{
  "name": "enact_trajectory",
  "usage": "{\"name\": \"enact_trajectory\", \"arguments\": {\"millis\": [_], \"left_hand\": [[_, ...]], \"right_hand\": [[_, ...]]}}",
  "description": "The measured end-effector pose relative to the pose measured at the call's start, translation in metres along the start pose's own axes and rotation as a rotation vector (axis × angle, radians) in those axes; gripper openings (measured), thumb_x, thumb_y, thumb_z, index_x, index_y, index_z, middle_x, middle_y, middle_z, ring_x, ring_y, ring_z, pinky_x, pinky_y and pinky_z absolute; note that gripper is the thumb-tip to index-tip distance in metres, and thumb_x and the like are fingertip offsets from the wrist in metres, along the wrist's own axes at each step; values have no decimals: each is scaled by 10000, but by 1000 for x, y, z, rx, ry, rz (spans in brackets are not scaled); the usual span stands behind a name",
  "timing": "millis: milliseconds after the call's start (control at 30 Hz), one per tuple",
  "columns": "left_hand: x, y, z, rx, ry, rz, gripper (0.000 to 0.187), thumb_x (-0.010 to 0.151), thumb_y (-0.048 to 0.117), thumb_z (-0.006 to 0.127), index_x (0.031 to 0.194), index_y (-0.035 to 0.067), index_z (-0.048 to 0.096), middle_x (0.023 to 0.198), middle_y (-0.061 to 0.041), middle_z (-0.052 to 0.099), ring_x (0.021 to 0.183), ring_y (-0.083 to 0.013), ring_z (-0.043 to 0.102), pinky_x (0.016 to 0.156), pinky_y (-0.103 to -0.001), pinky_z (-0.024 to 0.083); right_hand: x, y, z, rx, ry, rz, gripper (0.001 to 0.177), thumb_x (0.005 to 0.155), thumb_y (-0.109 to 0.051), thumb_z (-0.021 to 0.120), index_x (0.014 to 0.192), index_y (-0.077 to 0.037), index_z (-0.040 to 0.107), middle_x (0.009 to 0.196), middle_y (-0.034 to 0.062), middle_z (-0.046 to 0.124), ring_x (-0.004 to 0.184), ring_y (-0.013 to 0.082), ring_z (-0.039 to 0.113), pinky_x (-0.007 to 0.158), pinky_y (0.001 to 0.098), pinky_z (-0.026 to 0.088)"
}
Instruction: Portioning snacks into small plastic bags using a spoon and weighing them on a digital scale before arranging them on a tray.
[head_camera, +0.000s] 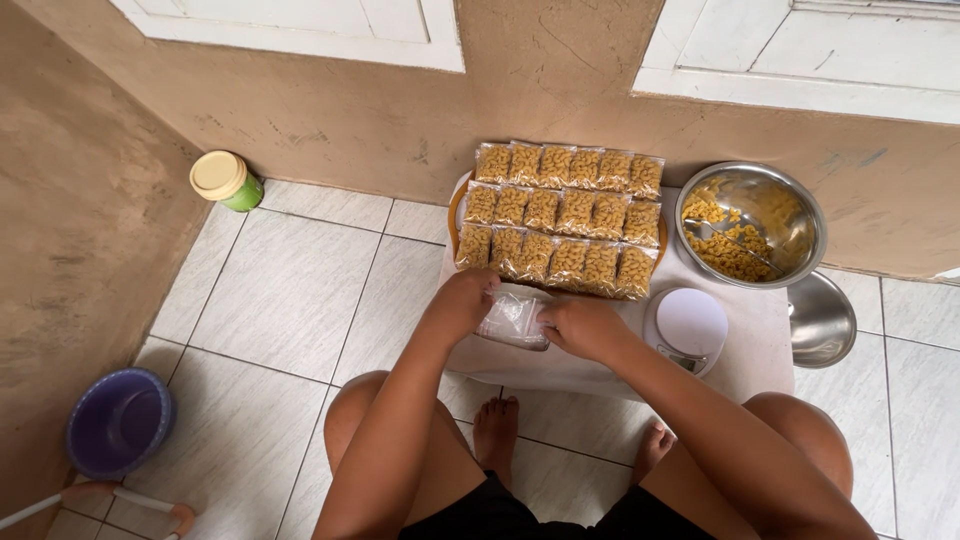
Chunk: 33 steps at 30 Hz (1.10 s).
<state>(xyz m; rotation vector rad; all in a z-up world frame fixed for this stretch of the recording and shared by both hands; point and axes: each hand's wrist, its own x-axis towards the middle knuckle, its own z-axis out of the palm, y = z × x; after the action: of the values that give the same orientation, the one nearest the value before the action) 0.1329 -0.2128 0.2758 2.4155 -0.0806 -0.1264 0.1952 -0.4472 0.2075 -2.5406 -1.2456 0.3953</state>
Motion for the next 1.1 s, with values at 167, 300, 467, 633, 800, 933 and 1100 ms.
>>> {"name": "enact_trajectory", "arguments": {"millis": [167,300,467,633,800,933,1100], "left_hand": [[-5,25,-17,-337,53,-50,318,868,51,672,1185,36,691,1053,-212,728,965,-326,714,837,-426,577],[2,40,-10,-599,114,-60,346,863,84,723,1206,42,691,1046,-135,716,942,-189,682,821,-323,582],[26,45,15,-696,179,18,225,897,86,736,1121,63,743,987,-95,765,908,-123,673,803,-283,584],[42,69,37,-843,163,66,238,865,37,767,1102,32,745,986,-118,780,880,-104,674,798,-269,600],[63,88,68,-995,157,88,294,861,-9,768,1139,-37,678,1001,-185,758,878,-163,731,813,-311,643],[73,102,77,-897,171,129,268,881,24,765,1134,-18,687,1004,-189,757,883,-176,742,802,-306,640],[71,131,81,-484,322,339,427,850,206,849,1220,66,687,1169,-134,711,1156,-334,679,949,-429,568]], "right_hand": [[-17,-10,-48,369,154,220,455,957,-486,635,1194,-99,668,1116,169,768,1054,414,717,861,539,575],[-30,5,-58,978,348,255,204,923,-169,744,1070,-28,749,902,127,793,633,167,710,642,289,584],[-46,27,-71,1029,492,248,152,954,-90,680,1069,-6,734,849,125,755,664,151,710,651,273,572],[-66,45,-75,1087,718,314,175,1009,-104,653,1144,-6,708,862,117,717,768,161,735,638,241,546],[-84,32,-88,1242,669,227,312,931,-89,723,1209,34,652,920,134,706,837,200,735,490,217,539],[-96,55,-83,1186,742,306,192,978,-119,696,1077,46,703,836,147,727,799,189,740,499,213,537],[-117,47,-98,776,731,392,140,912,-79,721,1018,-12,784,780,151,778,748,197,733,514,274,537]]}}
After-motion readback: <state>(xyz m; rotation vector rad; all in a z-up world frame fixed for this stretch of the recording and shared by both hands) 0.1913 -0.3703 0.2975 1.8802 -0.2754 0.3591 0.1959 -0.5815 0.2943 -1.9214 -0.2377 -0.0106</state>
